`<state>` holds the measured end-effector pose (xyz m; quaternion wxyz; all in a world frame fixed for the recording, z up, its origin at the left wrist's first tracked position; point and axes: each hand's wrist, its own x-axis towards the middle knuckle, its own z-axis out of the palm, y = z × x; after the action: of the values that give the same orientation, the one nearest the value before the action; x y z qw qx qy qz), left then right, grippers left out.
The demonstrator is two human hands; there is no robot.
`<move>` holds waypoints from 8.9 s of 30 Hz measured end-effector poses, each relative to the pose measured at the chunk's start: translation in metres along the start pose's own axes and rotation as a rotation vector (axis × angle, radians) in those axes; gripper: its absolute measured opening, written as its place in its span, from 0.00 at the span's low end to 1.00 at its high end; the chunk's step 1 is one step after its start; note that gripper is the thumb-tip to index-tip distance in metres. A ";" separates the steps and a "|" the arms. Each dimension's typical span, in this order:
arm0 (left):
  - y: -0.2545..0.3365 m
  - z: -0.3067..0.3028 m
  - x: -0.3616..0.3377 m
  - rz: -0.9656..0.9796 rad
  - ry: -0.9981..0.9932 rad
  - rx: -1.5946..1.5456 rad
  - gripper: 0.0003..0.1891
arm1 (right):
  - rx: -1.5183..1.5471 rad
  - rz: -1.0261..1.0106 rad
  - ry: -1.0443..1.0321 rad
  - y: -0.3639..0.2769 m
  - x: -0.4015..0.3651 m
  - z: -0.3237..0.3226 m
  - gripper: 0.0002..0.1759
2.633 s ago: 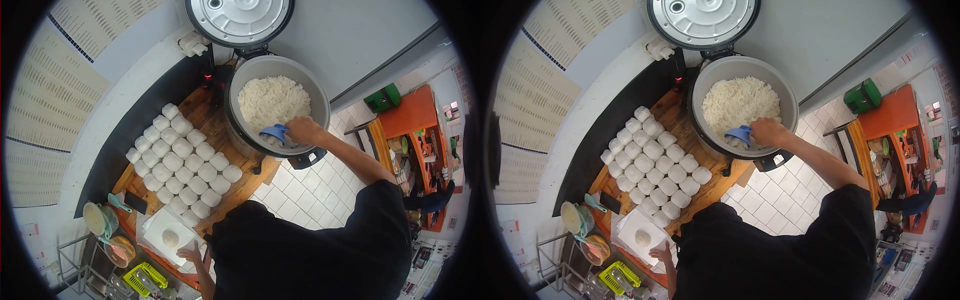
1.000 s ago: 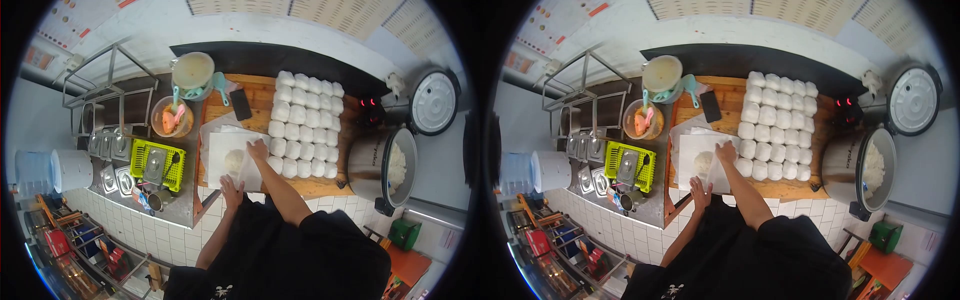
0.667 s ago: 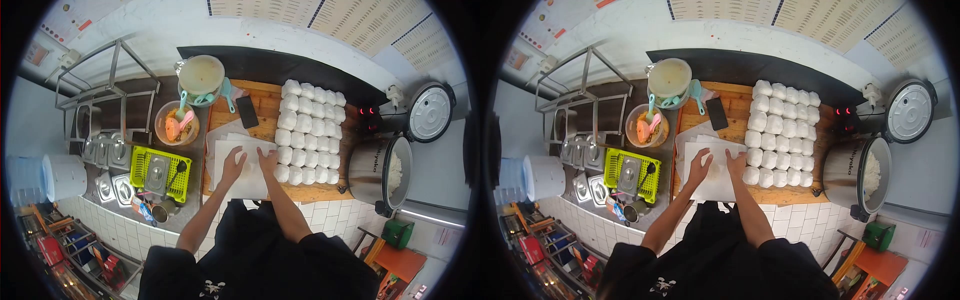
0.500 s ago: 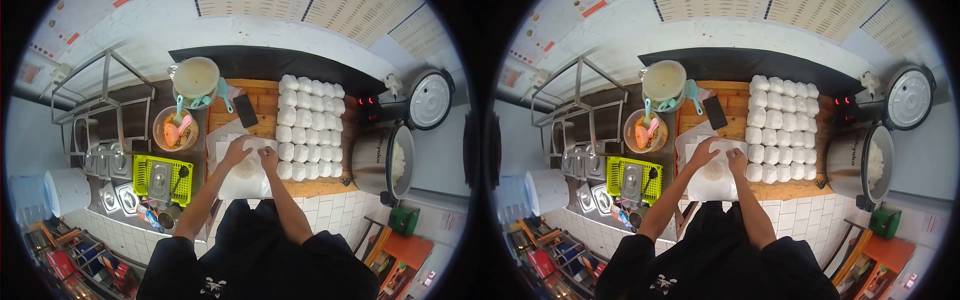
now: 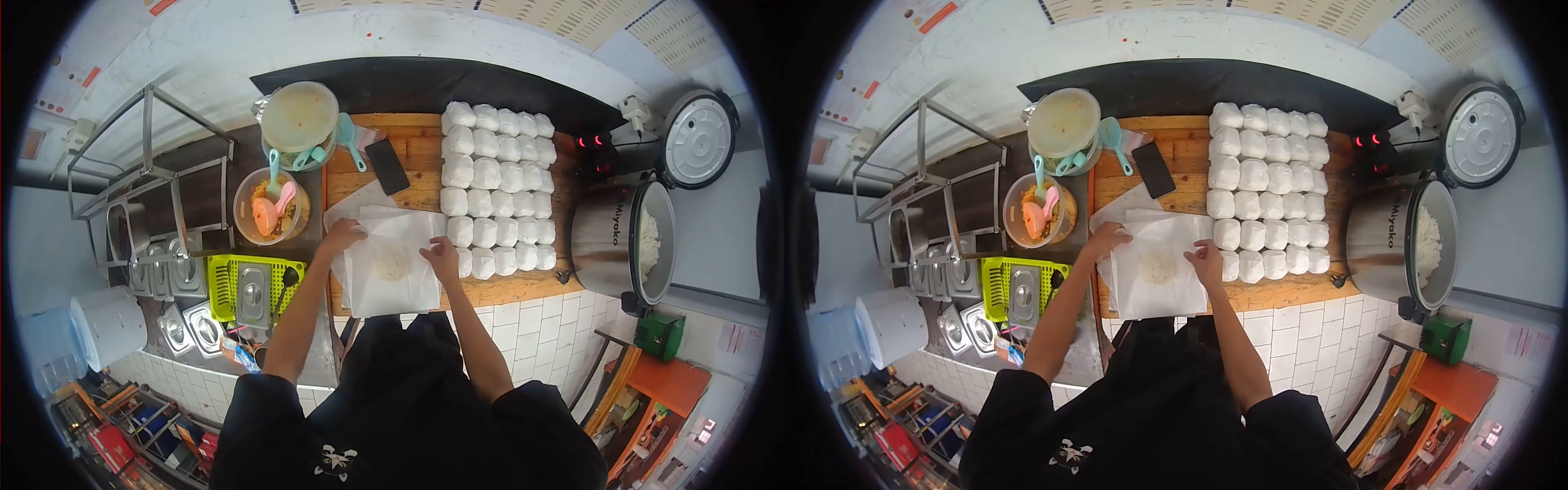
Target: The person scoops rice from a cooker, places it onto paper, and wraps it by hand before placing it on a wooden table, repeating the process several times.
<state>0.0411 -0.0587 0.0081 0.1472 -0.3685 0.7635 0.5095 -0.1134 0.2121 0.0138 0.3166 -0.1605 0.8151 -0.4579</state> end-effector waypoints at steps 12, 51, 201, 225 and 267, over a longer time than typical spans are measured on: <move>-0.090 0.142 -0.140 -0.102 0.183 -0.184 0.29 | -0.674 0.121 -0.603 0.040 -0.062 -0.028 0.34; -0.028 0.144 -0.174 0.657 0.231 0.669 0.18 | -1.044 -0.974 -0.443 -0.044 -0.082 0.001 0.37; 0.300 0.155 -0.114 0.451 0.102 -0.882 0.23 | 1.327 0.083 -0.167 -0.139 -0.050 -0.149 0.24; 0.359 0.227 -0.018 0.188 -0.045 -0.669 0.40 | 0.566 -0.139 0.483 0.020 0.143 -0.318 0.41; 0.217 0.208 -0.131 -0.022 0.204 -0.493 0.21 | -0.800 0.128 -0.160 0.031 0.039 -0.645 0.22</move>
<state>-0.0550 0.2253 0.1412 -0.0190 -0.4508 0.6233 0.6386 -0.5696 0.6233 0.2184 0.3194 -0.2547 0.9100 -0.0703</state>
